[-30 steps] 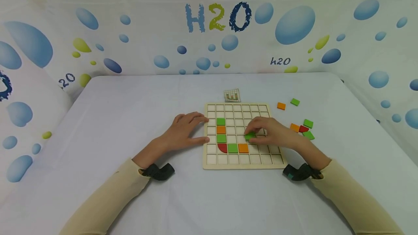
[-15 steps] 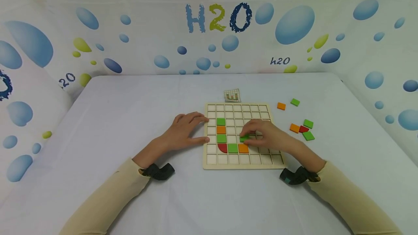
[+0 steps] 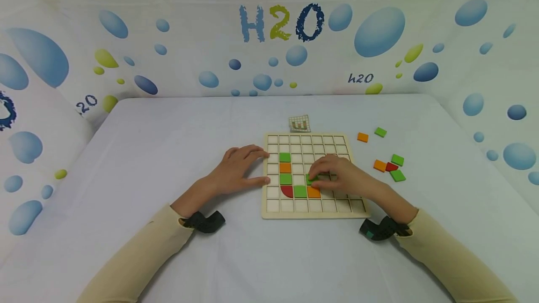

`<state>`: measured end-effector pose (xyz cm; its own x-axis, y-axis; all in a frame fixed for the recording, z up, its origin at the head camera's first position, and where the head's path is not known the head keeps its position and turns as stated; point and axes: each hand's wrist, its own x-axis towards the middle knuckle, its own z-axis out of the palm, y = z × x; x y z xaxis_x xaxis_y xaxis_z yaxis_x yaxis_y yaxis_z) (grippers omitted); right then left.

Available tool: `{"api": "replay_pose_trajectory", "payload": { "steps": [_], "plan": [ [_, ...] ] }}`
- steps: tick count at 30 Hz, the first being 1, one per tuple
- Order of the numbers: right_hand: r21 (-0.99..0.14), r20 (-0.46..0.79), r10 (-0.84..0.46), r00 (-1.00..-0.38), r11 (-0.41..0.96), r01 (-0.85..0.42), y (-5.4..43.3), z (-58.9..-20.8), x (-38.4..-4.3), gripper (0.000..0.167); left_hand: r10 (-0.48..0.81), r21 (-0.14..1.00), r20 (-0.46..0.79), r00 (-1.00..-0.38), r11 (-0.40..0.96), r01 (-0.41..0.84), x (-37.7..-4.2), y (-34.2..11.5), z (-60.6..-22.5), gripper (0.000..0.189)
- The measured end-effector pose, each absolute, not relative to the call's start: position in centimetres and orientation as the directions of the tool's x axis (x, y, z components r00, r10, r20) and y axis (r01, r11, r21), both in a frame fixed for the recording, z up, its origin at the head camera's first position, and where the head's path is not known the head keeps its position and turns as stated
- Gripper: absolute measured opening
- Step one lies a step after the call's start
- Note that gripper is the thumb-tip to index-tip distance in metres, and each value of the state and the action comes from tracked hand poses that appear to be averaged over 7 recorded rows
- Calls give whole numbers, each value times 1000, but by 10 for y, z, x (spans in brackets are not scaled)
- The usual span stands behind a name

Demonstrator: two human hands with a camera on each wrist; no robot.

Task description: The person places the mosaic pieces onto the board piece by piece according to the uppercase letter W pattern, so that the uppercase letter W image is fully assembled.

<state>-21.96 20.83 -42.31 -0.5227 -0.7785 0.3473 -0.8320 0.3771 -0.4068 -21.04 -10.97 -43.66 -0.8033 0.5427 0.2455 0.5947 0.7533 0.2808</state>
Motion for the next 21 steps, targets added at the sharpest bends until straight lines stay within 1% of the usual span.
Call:
{"api": "replay_pose_trajectory", "payload": {
  "steps": [6,21],
  "plan": [
    [-401,326,-775,-541,405,-822,209,-421,-219,8,543,282,246,-803,752,595,-210,-109,-436,63],
    [-387,318,-783,-534,407,-827,213,-421,-224,8,539,267,254,-803,759,594,-213,-108,-437,63]
  ]
}}
